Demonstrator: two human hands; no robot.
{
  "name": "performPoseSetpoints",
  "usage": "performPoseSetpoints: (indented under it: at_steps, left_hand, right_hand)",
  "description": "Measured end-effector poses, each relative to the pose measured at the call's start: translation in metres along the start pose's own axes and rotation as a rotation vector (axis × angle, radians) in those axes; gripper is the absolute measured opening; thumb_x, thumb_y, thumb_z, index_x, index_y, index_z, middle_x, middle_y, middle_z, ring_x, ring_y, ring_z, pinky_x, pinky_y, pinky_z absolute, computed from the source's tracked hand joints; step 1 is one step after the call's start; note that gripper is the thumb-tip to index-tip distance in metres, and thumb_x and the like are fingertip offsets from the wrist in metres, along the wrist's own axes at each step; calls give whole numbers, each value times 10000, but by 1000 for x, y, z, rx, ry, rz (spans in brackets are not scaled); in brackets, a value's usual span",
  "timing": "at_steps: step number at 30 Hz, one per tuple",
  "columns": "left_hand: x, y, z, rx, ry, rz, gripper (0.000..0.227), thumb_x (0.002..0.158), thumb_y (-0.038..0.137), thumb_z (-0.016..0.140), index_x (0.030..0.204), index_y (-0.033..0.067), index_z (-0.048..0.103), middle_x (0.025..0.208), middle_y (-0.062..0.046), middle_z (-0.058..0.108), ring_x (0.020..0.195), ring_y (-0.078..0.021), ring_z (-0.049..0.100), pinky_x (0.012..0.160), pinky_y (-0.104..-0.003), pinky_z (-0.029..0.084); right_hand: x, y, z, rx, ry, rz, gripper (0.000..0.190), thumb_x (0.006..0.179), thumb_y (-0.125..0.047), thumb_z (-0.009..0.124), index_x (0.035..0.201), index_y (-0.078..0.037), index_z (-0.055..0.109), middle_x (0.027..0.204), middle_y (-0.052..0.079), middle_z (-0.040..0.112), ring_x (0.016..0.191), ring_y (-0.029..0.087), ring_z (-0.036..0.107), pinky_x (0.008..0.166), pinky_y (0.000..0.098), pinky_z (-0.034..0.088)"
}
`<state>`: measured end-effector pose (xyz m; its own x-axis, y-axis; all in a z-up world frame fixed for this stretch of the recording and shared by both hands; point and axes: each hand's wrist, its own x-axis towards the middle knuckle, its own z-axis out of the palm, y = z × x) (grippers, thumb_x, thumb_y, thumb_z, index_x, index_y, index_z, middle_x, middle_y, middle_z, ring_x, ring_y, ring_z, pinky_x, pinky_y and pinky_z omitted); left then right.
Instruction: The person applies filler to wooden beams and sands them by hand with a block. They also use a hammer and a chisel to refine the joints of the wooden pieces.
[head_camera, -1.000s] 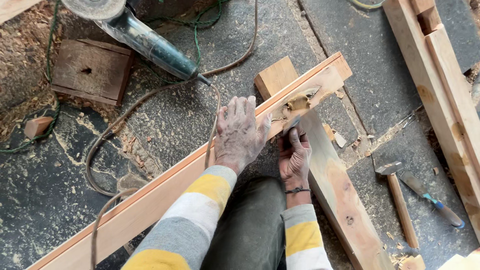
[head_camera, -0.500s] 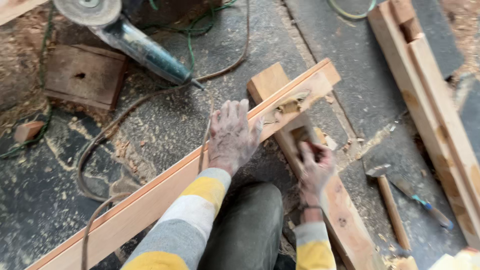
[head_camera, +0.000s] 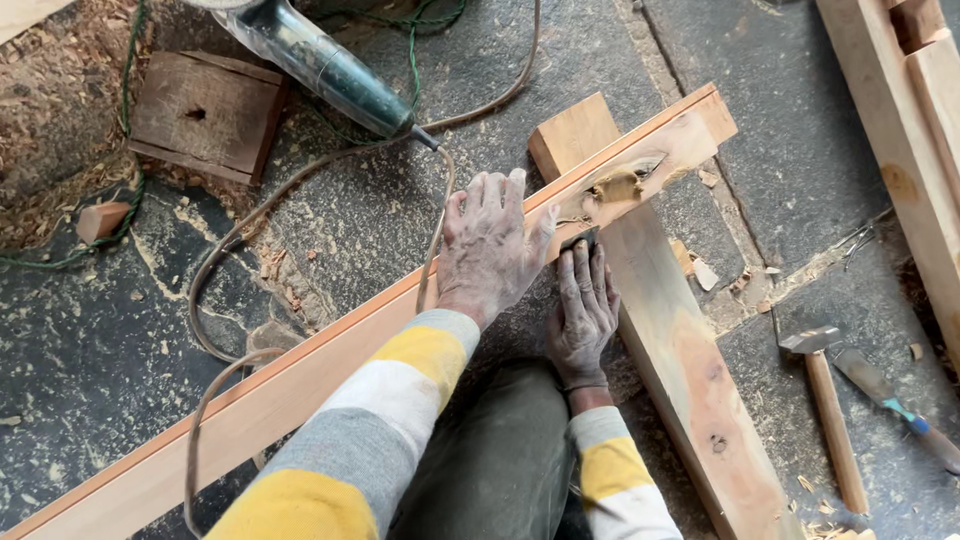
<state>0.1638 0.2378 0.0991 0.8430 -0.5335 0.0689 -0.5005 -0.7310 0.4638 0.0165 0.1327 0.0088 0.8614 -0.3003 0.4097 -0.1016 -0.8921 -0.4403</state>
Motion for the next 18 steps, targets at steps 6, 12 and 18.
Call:
performPoseSetpoints:
  at_steps: [6,12,18]
  left_hand:
    - [1,2,-2,42,36,21,530,1041,478,427,1320,38,527,1169,-157,591,1182,-304,533,998,-488,381]
    - [2,2,-2,53,-19,-12,569,1037,496,417,1351,33,522,1176,-148,576,1197,-297,516,1027,-485,373]
    - [2,0,2,10,21,-4,582,1032,500,419,1362,32,519,1190,-144,569,1221,-297,507,1025,-491,368]
  right_hand:
    - [0,9,-9,-12,-46,-40,626,848,-23,532,1467,-99,579,1529,136,556,1468,348,483,1243,488,317]
    - [0,18,-31,-7,-127,341,495,947,-16,545,1391,-191,679,1326,85,727,1180,257,696,1039,410,550]
    - [51,56,-118,-264,-117,514,380,919,-102,604,1298,-82,603,1078,181,748,848,251,719,727,388,602]
